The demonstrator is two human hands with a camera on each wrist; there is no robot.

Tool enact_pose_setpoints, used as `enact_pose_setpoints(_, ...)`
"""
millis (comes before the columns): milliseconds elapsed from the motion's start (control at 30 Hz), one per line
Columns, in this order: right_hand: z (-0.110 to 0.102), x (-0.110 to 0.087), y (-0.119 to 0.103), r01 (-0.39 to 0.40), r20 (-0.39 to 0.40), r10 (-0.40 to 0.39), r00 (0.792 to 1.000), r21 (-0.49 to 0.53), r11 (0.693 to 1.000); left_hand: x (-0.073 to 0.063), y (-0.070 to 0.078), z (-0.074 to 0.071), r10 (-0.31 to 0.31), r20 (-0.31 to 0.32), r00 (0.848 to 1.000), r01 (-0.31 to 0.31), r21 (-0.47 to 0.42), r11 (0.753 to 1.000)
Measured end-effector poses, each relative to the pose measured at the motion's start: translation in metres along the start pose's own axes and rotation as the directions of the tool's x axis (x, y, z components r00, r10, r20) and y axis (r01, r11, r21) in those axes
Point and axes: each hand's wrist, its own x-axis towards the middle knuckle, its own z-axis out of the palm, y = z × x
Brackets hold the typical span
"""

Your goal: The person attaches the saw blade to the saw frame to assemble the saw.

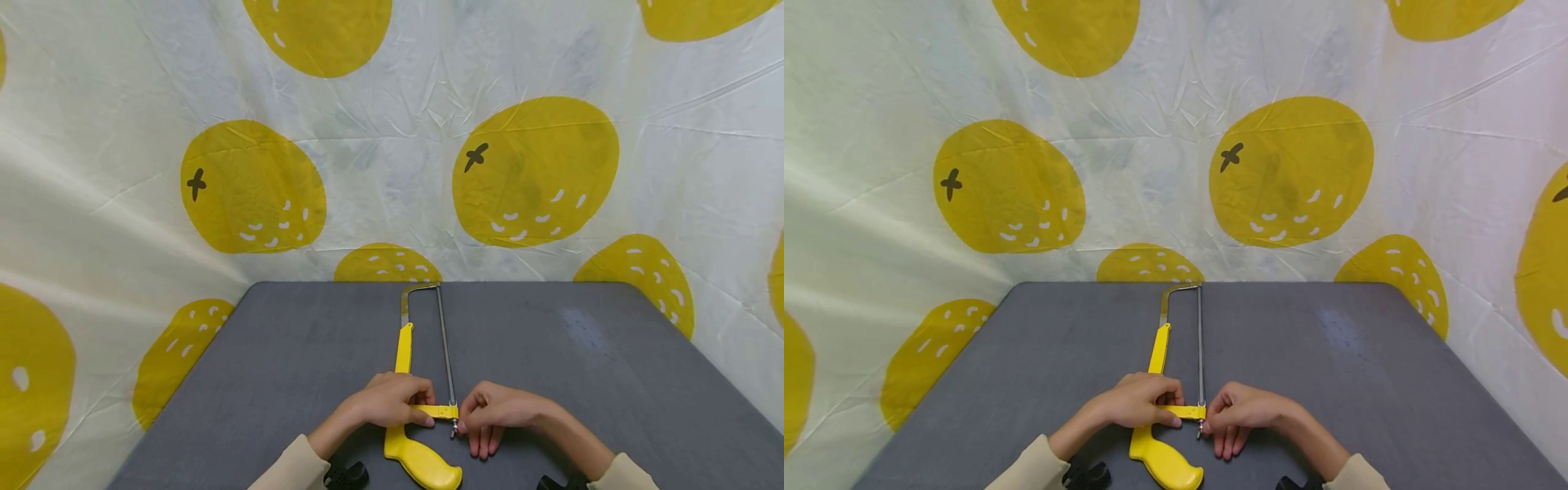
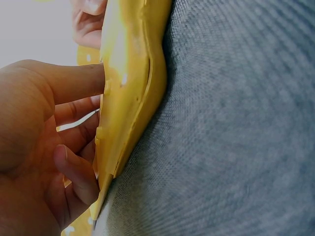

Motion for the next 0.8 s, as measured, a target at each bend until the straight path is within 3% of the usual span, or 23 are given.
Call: enact_pose_setpoints(800, 0.0019, 0.0023, 0.0038, 0.010, 0.004, -0.010, 1.000, 0.005, 1.000, -0.0015, 0.0009, 0.0010, -0.032, -0.013, 0.999, 0.032, 0.009, 0.999)
